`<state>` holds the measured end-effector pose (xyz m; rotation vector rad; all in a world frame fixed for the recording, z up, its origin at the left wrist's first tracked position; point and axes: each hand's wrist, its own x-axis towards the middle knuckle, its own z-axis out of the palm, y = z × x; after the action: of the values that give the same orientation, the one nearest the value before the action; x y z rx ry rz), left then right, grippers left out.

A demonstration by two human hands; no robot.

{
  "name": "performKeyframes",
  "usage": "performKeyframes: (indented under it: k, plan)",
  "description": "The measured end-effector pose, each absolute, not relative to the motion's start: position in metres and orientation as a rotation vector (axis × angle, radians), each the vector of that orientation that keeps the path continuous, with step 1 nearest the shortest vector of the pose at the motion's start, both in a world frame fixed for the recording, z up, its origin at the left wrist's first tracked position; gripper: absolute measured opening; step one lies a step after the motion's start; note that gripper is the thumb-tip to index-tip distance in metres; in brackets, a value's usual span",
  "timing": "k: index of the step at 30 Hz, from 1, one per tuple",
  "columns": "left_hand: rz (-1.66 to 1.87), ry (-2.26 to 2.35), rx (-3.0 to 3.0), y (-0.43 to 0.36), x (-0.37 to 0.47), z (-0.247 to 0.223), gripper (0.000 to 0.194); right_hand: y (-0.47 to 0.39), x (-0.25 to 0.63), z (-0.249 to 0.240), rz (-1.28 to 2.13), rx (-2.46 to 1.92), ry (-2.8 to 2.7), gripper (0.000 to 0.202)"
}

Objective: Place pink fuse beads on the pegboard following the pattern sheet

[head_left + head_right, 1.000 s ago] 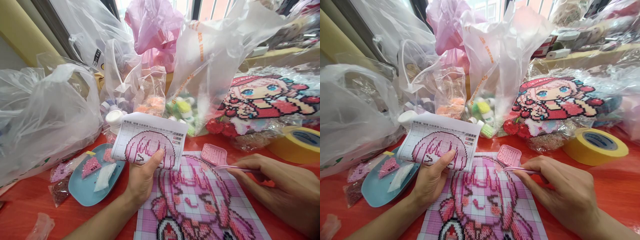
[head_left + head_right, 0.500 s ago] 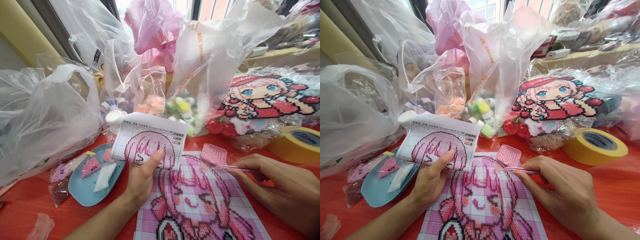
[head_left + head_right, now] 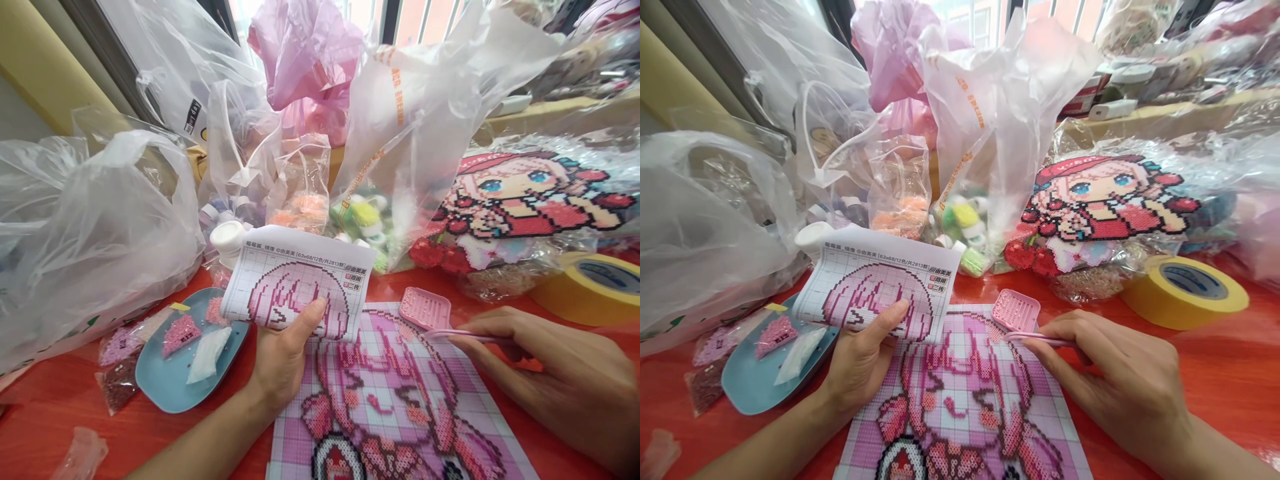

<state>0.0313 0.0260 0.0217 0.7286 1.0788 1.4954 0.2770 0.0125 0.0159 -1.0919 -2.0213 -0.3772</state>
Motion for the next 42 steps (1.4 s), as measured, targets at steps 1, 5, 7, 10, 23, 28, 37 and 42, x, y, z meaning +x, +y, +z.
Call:
performKeyframes:
  k: [1, 5, 7, 10, 23, 28, 37, 42]
  plan:
    - [1.494, 1.083, 0.730, 0.026, 0.031, 0.022, 0.065, 0.012, 0.278, 0.014, -0.376, -1.092, -2.026, 0.039]
    - [1.500, 1.097, 0.732, 0.027, 0.032, 0.022, 0.066, 0.013, 0.283, 0.003, -0.361, -1.089, -2.042, 0.026]
    - [1.504, 1.112, 0.707, 0.028, 0.033, 0.023, 0.068, 0.013, 0.285, -0.001, -0.352, -1.067, -2.047, 0.021]
    - [1.520, 1.122, 0.683, 0.029, 0.034, 0.025, 0.068, 0.013, 0.285, -0.004, -0.328, -1.053, -2.066, 0.017]
    - [1.517, 1.099, 0.716, 0.030, 0.036, 0.025, 0.064, 0.014, 0.280, -0.006, -0.321, -1.004, -2.179, 0.010]
    - [1.522, 1.097, 0.724, 0.029, 0.035, 0.025, 0.070, 0.014, 0.279, -0.006, -0.353, -0.986, -2.204, 0.008]
    - [1.520, 1.095, 0.716, 0.030, 0.036, 0.025, 0.072, 0.015, 0.279, -0.007, -0.389, -0.980, -2.206, 0.008]
    - [1.520, 1.105, 0.724, 0.029, 0.036, 0.026, 0.071, 0.013, 0.280, -0.006, -0.401, -0.995, -2.201, 0.006]
